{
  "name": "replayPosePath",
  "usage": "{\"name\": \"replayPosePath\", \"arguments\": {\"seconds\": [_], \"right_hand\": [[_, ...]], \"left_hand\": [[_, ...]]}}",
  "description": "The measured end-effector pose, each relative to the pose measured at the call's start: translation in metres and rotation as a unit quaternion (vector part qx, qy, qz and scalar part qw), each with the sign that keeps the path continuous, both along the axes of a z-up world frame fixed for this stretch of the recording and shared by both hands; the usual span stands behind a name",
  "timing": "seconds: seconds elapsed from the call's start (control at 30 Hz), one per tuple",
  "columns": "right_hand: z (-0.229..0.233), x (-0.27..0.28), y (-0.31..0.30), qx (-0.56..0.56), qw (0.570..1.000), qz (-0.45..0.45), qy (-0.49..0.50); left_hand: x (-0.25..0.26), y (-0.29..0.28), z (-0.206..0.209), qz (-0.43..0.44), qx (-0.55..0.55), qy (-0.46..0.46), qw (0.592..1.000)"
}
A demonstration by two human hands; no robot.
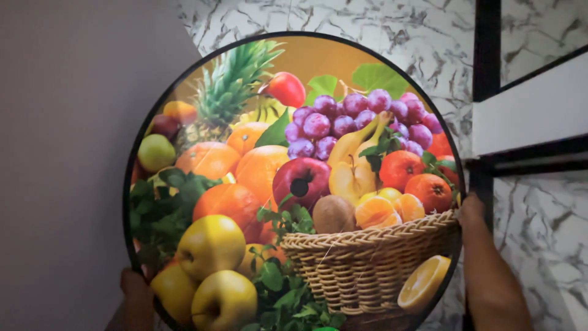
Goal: Cleaning a round table with a fruit-patterned glass top using a white cloth.
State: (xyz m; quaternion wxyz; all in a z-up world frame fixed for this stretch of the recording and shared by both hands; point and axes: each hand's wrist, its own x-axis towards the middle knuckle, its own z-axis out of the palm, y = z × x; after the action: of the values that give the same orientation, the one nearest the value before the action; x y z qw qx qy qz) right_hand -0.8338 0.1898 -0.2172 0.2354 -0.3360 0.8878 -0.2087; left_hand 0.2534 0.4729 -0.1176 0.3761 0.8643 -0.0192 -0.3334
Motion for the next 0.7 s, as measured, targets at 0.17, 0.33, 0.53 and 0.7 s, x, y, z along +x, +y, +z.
{"name": "replayPosePath", "arguments": {"seconds": [0.17,0.33,0.53,0.7], "right_hand": [[0.016,0.006,-0.004,0.053,0.939,0.223,0.255],[0.014,0.007,-0.014,-0.090,0.956,-0.151,-0.237],[0.017,0.009,-0.029,-0.146,0.929,-0.153,-0.304],[0.009,-0.002,-0.028,-0.173,0.931,-0.158,-0.281]], "left_hand": [[0.024,-0.020,-0.030,0.097,-0.087,0.039,0.991],[0.017,-0.025,-0.048,0.164,-0.103,0.060,0.979],[0.002,-0.035,-0.026,0.220,-0.118,0.067,0.966],[-0.003,-0.038,-0.019,0.160,-0.128,0.052,0.977]]}}
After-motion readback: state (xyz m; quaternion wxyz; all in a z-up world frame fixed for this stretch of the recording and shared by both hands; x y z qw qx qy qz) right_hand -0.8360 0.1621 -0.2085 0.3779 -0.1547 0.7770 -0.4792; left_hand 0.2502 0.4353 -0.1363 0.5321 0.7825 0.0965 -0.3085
